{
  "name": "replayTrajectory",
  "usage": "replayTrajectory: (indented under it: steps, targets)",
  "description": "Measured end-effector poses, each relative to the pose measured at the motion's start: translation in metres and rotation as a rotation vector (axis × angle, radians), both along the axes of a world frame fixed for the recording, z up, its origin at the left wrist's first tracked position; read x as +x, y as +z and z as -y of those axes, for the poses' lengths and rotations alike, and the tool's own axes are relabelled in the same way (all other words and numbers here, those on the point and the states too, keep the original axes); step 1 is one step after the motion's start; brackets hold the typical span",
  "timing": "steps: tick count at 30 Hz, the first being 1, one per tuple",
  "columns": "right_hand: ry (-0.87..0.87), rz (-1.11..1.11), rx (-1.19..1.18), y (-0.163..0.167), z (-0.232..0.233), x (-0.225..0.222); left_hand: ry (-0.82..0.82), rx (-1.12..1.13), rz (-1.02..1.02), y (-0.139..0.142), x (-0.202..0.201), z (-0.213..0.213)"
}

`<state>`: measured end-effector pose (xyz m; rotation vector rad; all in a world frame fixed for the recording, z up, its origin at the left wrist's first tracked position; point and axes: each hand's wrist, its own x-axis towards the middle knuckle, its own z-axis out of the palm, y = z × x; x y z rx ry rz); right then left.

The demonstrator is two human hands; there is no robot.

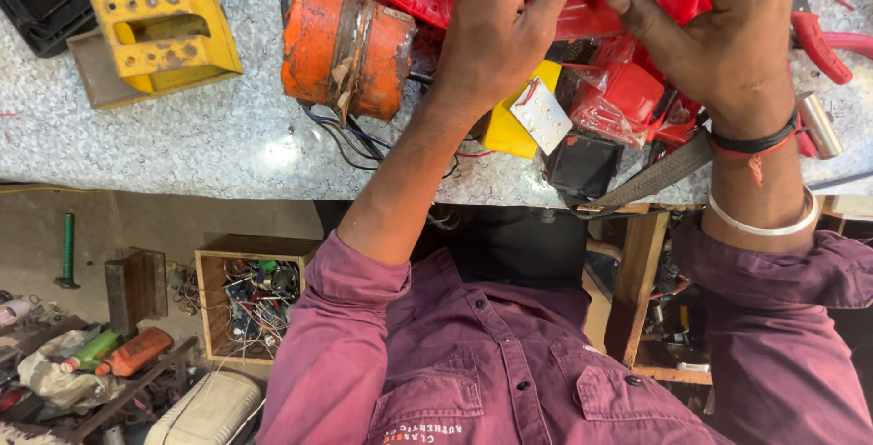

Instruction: The person uses a soldering iron and pliers to work on a red plastic housing, likely part of a small appliance. They solder wires, trim excess material, and fit a small metal component into the housing while seated at a cluttered workbench.

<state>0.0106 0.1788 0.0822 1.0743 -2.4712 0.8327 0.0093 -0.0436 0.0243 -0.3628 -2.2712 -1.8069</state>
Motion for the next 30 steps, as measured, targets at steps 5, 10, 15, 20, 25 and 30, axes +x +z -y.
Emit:
replayTrajectory:
  steps: [5, 10, 15, 20, 25, 30]
  targets:
    - [-0.007, 0.002, -0.022, 0.001, 0.001, 0.003, -0.062, 0.034, -0.127, 0.009, 0.005, 0.0]
    - [-0.003, -0.004, -0.034, 0.006, 0.002, 0.007, -0.067, 0.031, -0.107, 0.012, 0.01, 0.001]
    - [0.002, -0.01, -0.045, 0.012, 0.002, 0.011, -0.062, 0.02, -0.142, 0.015, 0.011, 0.003]
    - [0.001, -0.025, -0.053, 0.019, 0.003, 0.014, -0.073, 0.039, -0.136, 0.019, 0.011, 0.006]
    - [0.016, -0.037, -0.062, 0.022, 0.007, 0.014, -0.006, -0.015, -0.172, 0.016, 0.009, 0.009]
    - [0.064, -0.04, -0.012, 0.025, 0.01, 0.014, -0.014, 0.005, -0.171, 0.014, 0.005, 0.01]
